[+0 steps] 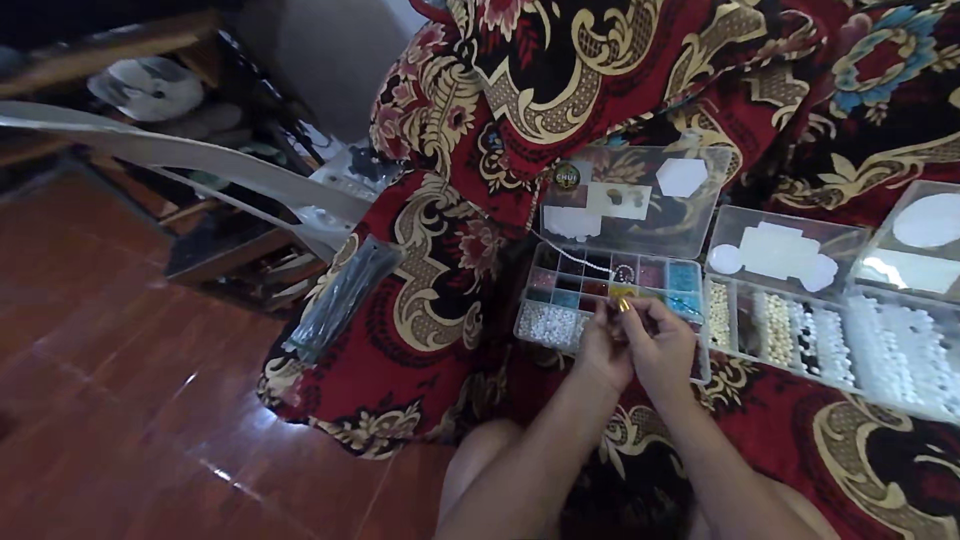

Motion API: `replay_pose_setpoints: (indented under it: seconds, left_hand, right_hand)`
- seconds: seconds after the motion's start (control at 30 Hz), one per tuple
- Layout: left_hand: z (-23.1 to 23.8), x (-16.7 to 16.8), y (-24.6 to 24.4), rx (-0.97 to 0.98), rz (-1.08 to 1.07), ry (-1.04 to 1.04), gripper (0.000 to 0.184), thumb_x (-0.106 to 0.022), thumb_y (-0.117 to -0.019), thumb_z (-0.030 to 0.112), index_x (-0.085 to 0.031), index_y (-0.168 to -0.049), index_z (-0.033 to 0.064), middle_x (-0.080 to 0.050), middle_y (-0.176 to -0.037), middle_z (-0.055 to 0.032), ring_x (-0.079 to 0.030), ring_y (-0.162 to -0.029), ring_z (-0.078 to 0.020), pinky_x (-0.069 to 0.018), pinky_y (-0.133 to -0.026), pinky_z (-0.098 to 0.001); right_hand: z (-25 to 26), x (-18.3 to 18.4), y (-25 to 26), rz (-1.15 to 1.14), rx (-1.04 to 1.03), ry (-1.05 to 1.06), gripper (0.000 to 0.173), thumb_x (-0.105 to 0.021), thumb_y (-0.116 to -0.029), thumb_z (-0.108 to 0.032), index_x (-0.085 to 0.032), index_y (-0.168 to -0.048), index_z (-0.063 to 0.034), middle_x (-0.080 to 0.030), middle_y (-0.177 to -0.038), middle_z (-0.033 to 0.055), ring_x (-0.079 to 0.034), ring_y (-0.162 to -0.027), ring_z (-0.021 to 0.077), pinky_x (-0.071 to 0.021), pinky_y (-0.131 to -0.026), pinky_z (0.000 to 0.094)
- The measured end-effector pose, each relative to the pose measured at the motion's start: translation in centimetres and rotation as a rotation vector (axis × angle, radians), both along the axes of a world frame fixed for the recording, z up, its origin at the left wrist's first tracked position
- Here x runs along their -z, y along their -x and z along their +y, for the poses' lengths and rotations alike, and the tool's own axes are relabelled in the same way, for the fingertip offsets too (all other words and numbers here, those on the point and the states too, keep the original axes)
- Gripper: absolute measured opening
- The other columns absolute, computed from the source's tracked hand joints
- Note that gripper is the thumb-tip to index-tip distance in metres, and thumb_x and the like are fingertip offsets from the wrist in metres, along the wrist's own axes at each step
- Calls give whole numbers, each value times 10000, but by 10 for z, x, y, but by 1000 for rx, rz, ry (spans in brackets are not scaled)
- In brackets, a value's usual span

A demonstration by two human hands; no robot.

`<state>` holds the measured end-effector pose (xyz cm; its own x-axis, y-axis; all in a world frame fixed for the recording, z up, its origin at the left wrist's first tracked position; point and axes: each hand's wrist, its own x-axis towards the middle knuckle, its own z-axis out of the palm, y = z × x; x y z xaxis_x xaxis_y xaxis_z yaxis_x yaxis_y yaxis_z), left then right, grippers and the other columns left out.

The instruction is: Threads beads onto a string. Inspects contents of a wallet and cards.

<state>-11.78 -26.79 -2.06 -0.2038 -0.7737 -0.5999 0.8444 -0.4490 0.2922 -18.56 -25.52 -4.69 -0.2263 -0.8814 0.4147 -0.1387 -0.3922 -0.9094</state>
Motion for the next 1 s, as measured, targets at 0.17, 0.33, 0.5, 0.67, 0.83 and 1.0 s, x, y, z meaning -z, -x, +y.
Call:
replay_pose_setpoints:
  seconds: [0.17,0.33,0.5,0.67,0.83,1.0]
  left_hand:
    - [-13,0,-22,182,-612,339,206,-446,-1058,15,-535,-1224,-68,-615,-1011,-79,-618,-846,-99,-538,-800,-256]
    - [-24,-9,-63,239,-971,387,312,-566,-986,-37,-516,-1294,-50,-565,-1236,-159,-591,-1054,-166,-506,-929,-315]
    - [-28,-14,-81,778,-1428,605,277,-652,-996,195,-624,-1162,-24,-633,-1073,-137,-606,-931,-183,-510,-841,-352]
    - [-22,-14,-69,1039,-1633,709,303,-634,-1012,231,-668,-1162,-29,-645,-1127,-221,-616,-1058,-338,-479,-973,-479]
    - [-21,-16,-66,1062,-1620,712,274,-695,-976,233,-706,-1147,19,-628,-1136,-209,-597,-1036,-321,-475,-952,-462]
    - [-22,-14,-64,1096,-1624,723,255,-684,-983,204,-701,-1150,12,-641,-1101,-192,-614,-999,-293,-483,-943,-432]
  right_hand:
    - [1,-10,16,-74,-37,42,124,-595,-969,-49,-697,-976,20,-697,-785,-65,-636,-628,-31,-570,-591,151]
    - [-4,-15,38,-62,42,-38,132,-569,-971,-59,-686,-971,3,-660,-724,-86,-624,-596,-24,-563,-573,155]
    - [-6,-16,38,-54,53,-105,128,-584,-963,-62,-696,-968,1,-662,-714,-74,-624,-584,-19,-562,-572,152]
    - [-5,-14,37,10,30,-114,125,-610,-955,-71,-712,-960,0,-674,-719,-57,-625,-585,-23,-556,-568,144]
    - [-3,-16,35,31,24,-148,145,-607,-946,-82,-723,-966,3,-682,-729,-46,-628,-585,-25,-556,-561,144]
    - [-3,-17,35,14,24,-153,139,-613,-944,-84,-727,-961,-5,-687,-730,-46,-629,-580,-24,-555,-552,144]
